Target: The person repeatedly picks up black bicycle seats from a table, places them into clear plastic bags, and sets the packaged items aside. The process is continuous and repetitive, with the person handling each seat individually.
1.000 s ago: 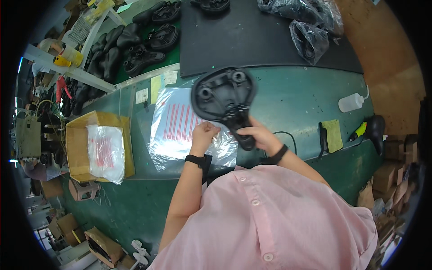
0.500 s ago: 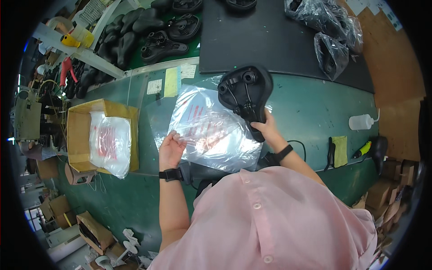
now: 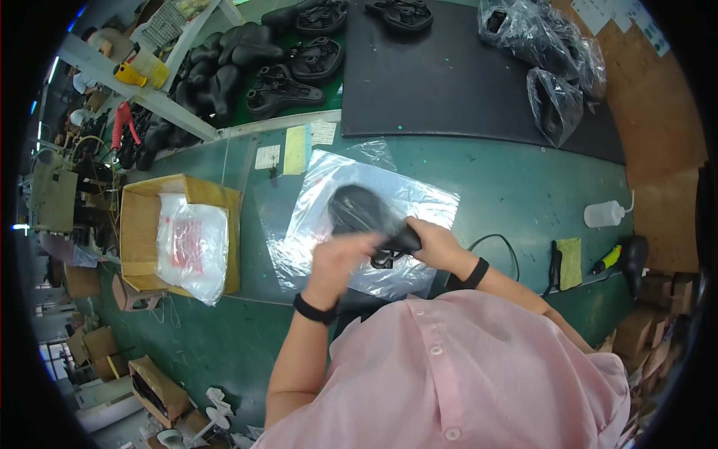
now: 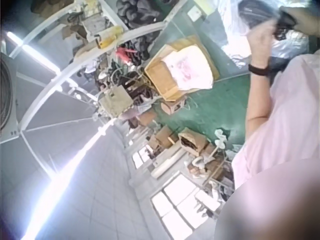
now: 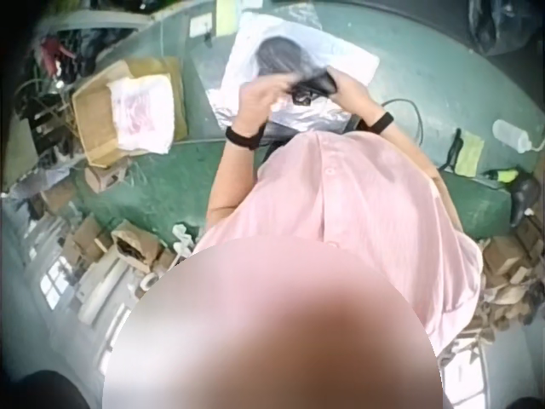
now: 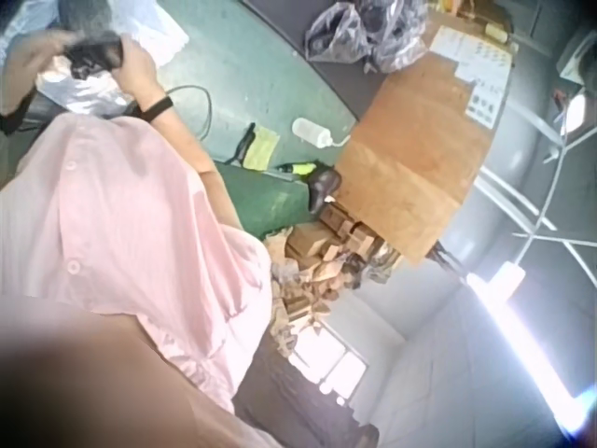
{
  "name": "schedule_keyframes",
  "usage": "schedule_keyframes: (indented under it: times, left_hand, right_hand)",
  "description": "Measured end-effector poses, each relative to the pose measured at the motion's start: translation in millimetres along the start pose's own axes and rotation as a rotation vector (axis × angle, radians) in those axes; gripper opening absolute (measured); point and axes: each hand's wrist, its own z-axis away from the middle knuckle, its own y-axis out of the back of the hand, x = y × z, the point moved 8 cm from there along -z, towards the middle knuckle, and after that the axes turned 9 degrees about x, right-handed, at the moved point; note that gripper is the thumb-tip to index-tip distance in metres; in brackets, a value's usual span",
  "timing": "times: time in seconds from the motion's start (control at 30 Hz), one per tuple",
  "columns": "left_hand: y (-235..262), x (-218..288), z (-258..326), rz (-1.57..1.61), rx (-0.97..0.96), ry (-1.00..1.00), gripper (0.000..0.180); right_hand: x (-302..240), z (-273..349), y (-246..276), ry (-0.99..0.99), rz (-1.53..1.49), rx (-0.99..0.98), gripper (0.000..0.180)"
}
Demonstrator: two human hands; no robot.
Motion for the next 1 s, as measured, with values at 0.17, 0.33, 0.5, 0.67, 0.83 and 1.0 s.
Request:
schedule_keyframes:
  times: [0.17,0.33,0.5,0.67,0.83,1.0]
  left_hand:
    - [-20.1,6.1,10.8,-0.300,-0.299,0.013,0.025]
    - [-146.7,82.0,31.2,-0.284,-0.512,-0.587,0.041]
    - [-85.2,54.4,-28.2,-0.015,-0.426,-0.231,0.037]
    - [4.1,-101.0,3.3,-0.253,-0.146,0.147,0.032]
    - [21.1,-147.9,26.8,-0.358,-0.117,0.153,0.029]
    - [20.7,-171.8,29.5,-0.780,-0.156,0.190,0.063]
  right_hand:
    - [27.4,8.8,-5.3,-0.494,-0.971,-0.031,0.054]
    - [40.9,-8.5,6.5,-0.530,-1.037,0.228,0.047]
    - [106.2,-17.6,111.3,-0.602,-1.066,0.610,0.020]
    - [127.2,-139.2,217.6,-0.032,-1.950,0.969,0.032]
    - [25.6,-325.7,76.9,-0.107,-0.385,0.495,0.048]
    - [-39.9,-428.8,-43.9,0.057,0.450,0.347,0.069]
